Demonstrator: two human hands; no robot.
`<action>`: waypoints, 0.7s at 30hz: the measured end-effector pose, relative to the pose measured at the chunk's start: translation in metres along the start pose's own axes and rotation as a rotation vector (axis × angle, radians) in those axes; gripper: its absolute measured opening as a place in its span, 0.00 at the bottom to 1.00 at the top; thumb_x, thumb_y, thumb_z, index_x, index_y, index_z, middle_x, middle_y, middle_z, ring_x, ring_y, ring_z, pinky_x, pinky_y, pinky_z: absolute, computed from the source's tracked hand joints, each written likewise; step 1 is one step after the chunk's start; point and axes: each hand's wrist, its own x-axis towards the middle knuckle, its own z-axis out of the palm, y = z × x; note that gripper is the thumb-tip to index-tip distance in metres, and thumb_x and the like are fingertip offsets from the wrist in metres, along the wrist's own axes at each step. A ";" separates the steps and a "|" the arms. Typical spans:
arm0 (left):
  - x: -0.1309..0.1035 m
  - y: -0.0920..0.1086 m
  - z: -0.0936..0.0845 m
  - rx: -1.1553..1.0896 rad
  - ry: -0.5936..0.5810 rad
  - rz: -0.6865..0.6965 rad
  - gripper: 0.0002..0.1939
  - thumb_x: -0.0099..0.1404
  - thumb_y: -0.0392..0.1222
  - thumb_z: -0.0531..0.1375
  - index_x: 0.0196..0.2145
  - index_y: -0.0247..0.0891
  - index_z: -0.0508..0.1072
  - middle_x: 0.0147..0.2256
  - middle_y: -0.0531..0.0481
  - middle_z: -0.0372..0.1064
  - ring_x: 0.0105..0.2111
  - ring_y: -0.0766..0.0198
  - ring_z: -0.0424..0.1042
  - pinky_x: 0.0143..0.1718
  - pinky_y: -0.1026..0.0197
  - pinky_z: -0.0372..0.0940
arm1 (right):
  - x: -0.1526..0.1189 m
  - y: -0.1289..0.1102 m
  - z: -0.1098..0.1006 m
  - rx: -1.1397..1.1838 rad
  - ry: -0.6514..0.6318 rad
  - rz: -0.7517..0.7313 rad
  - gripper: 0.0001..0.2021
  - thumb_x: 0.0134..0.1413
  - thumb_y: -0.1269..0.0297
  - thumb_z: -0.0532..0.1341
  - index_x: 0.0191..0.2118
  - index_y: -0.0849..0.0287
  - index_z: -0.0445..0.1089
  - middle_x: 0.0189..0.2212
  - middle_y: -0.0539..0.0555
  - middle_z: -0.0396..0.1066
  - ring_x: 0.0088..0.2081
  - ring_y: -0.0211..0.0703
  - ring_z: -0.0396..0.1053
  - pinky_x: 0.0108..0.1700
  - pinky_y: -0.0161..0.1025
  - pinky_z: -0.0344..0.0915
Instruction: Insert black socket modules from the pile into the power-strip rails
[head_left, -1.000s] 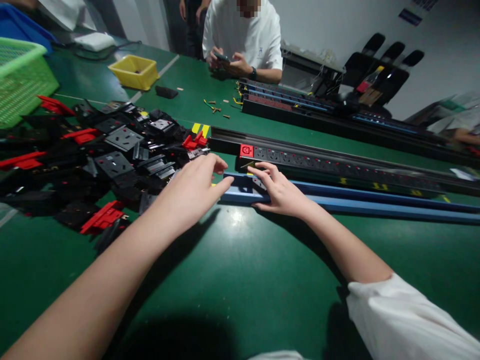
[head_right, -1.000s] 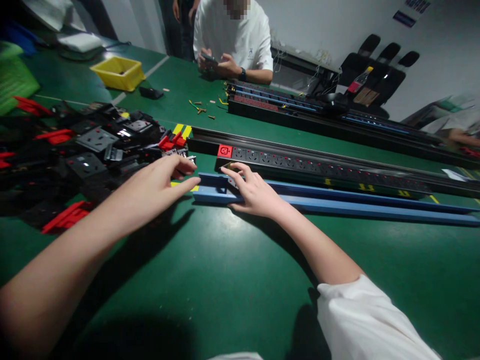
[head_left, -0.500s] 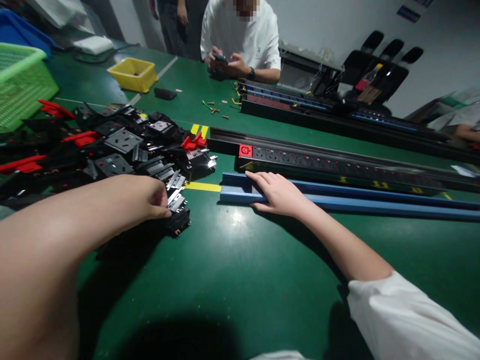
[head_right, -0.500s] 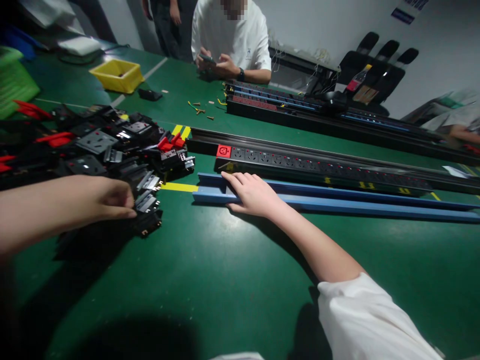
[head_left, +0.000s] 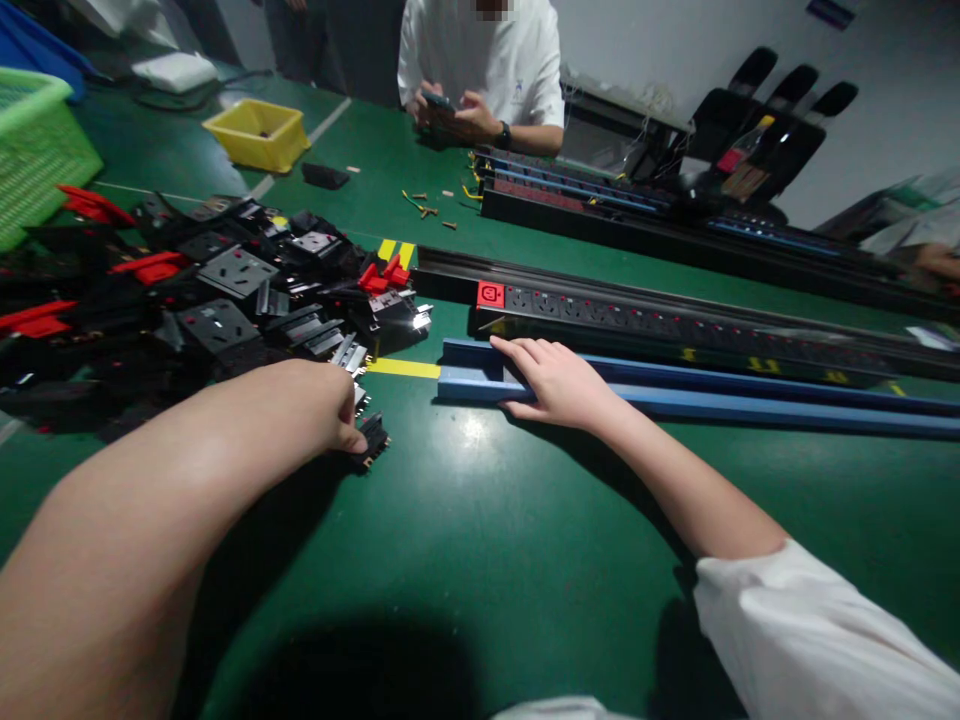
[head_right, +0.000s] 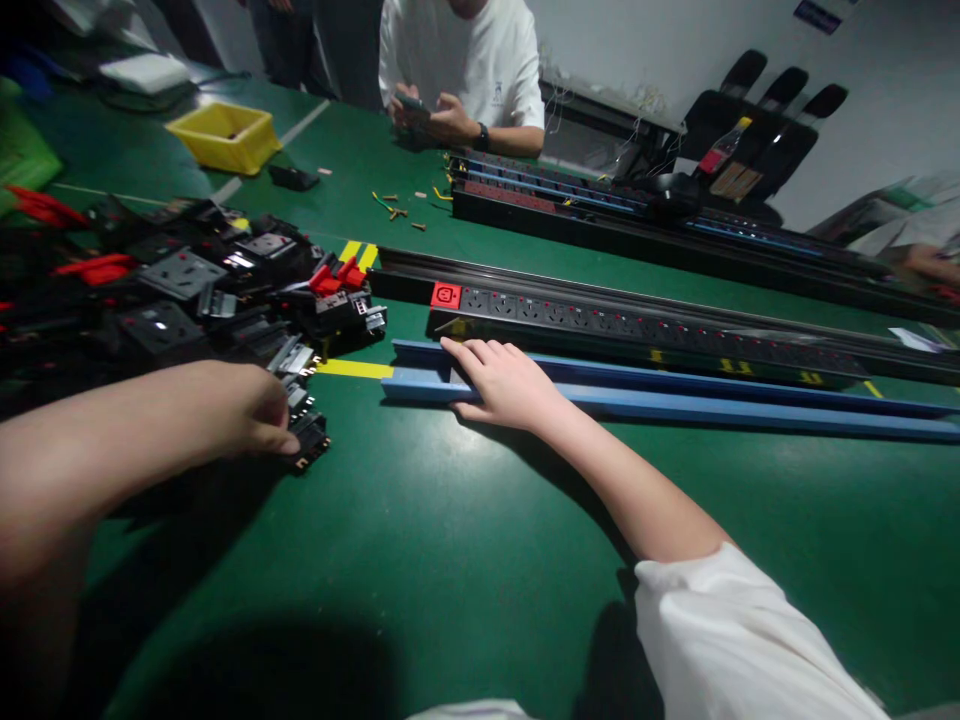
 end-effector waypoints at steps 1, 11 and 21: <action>-0.002 0.005 -0.002 -0.002 -0.040 -0.008 0.09 0.48 0.48 0.67 0.21 0.41 0.77 0.21 0.50 0.72 0.21 0.61 0.68 0.26 0.62 0.60 | 0.000 0.000 0.000 0.000 -0.002 0.001 0.40 0.58 0.54 0.62 0.71 0.63 0.48 0.59 0.66 0.65 0.54 0.61 0.67 0.53 0.55 0.66; 0.013 0.006 0.021 0.047 0.075 -0.035 0.24 0.45 0.67 0.68 0.25 0.44 0.78 0.24 0.45 0.70 0.27 0.49 0.70 0.34 0.47 0.67 | 0.000 0.000 0.001 0.004 0.002 0.003 0.40 0.58 0.54 0.62 0.71 0.62 0.47 0.60 0.66 0.65 0.54 0.62 0.67 0.52 0.55 0.66; 0.001 0.033 0.014 -0.012 0.220 -0.062 0.29 0.36 0.67 0.71 0.20 0.41 0.66 0.20 0.46 0.65 0.27 0.43 0.73 0.33 0.37 0.69 | 0.000 0.000 0.002 -0.003 0.003 0.002 0.41 0.58 0.54 0.62 0.71 0.63 0.47 0.59 0.66 0.65 0.54 0.61 0.67 0.52 0.55 0.66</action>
